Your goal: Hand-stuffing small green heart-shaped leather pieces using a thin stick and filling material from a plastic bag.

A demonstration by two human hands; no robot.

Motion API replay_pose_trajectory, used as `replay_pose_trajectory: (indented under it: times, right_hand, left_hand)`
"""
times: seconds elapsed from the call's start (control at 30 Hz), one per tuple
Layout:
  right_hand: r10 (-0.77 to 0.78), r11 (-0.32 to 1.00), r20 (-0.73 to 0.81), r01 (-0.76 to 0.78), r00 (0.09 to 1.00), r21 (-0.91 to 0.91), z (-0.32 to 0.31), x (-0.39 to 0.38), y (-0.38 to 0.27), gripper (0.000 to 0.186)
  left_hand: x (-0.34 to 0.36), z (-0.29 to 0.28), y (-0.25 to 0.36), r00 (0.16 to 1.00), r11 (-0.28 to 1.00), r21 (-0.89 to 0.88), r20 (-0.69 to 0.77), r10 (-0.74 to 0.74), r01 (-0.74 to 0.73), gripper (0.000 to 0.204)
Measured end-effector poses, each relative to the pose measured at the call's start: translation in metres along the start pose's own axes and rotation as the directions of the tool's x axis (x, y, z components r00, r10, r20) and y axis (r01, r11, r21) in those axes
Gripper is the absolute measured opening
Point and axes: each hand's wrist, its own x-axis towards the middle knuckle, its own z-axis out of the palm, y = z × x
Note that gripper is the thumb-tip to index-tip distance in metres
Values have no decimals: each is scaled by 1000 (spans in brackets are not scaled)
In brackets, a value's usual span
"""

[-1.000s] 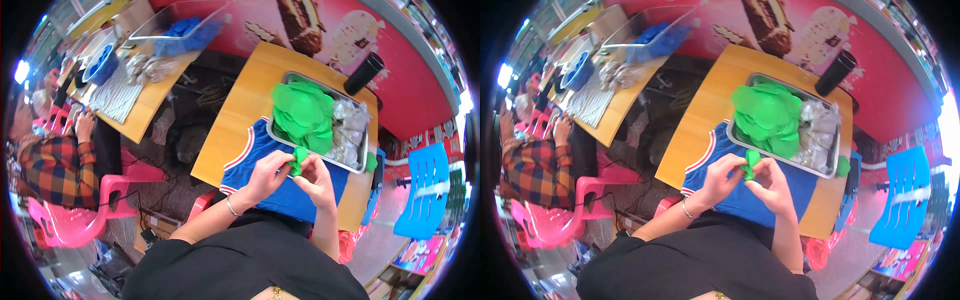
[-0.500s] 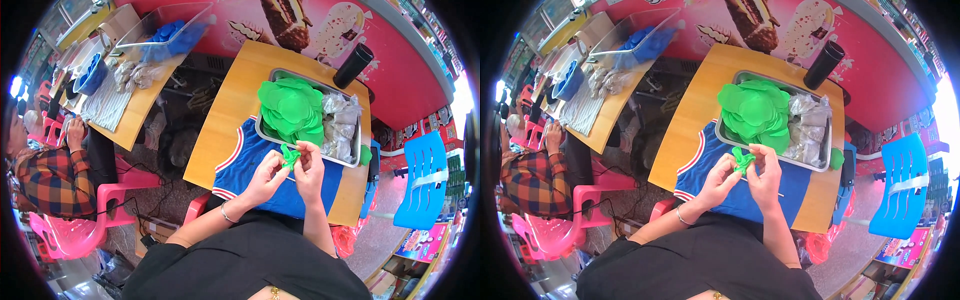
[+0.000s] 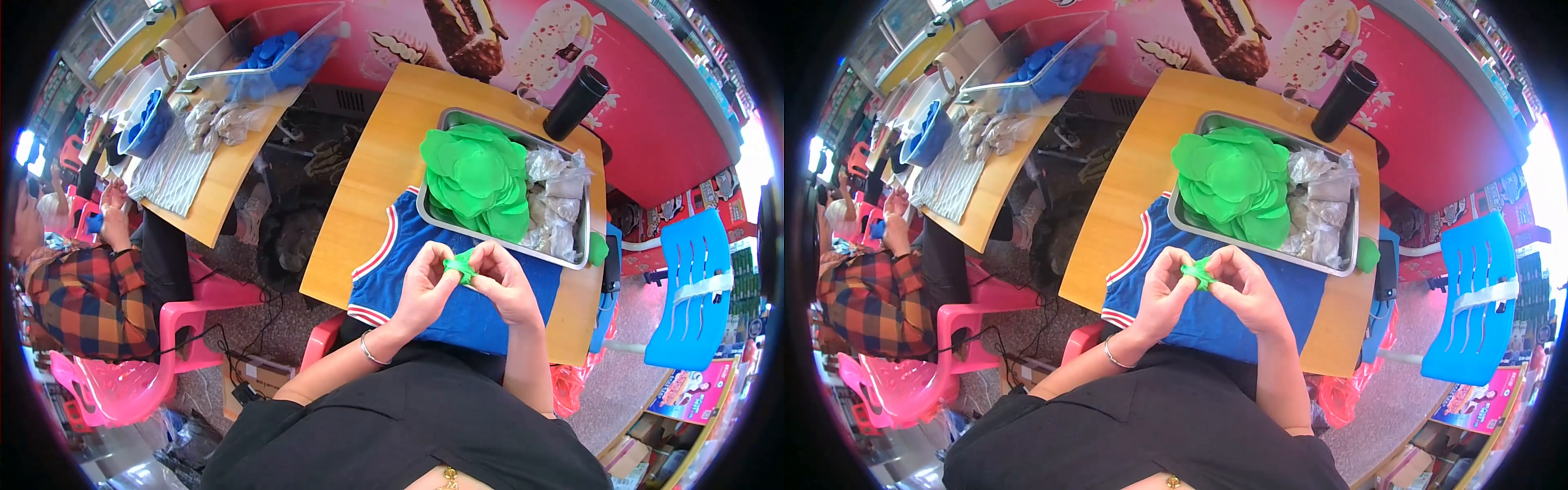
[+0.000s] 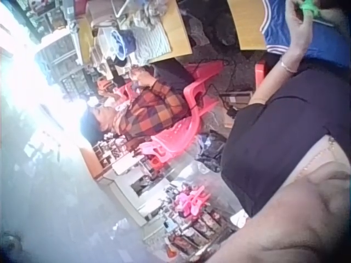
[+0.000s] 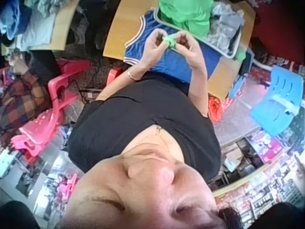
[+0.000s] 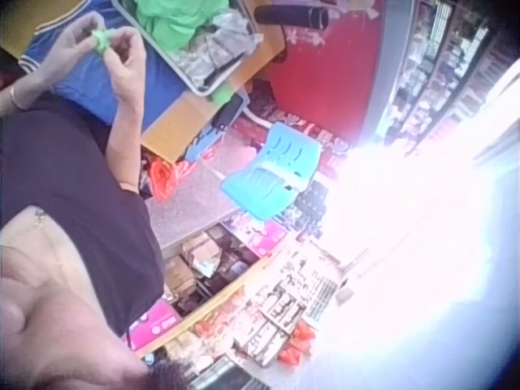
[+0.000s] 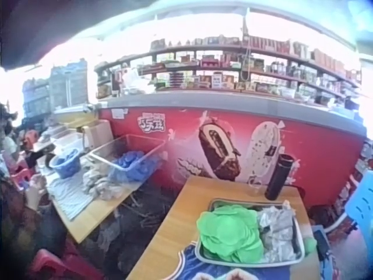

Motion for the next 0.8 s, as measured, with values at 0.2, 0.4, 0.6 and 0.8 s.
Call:
replay_pose_trajectory:
  times: [0.2,0.4,0.6,0.8]
  right_hand:
    - [-17,991,-31,13,999,-130,1,-6,5,26]
    - [-184,894,-211,74,960,-441,10,-3,5,21]
    - [-430,769,-262,199,864,-608,11,-1,19,19]
    - [-474,777,-275,250,837,-578,12,2,17,18]
  left_hand:
    - [1,-9,-8,1000,965,262,-1,9,-9,12]
    - [1,-8,-6,997,918,391,-11,80,-69,4]
    - [3,-13,-8,997,948,316,67,23,-43,2]
    - [0,-12,-2,989,958,282,150,2,-44,6]
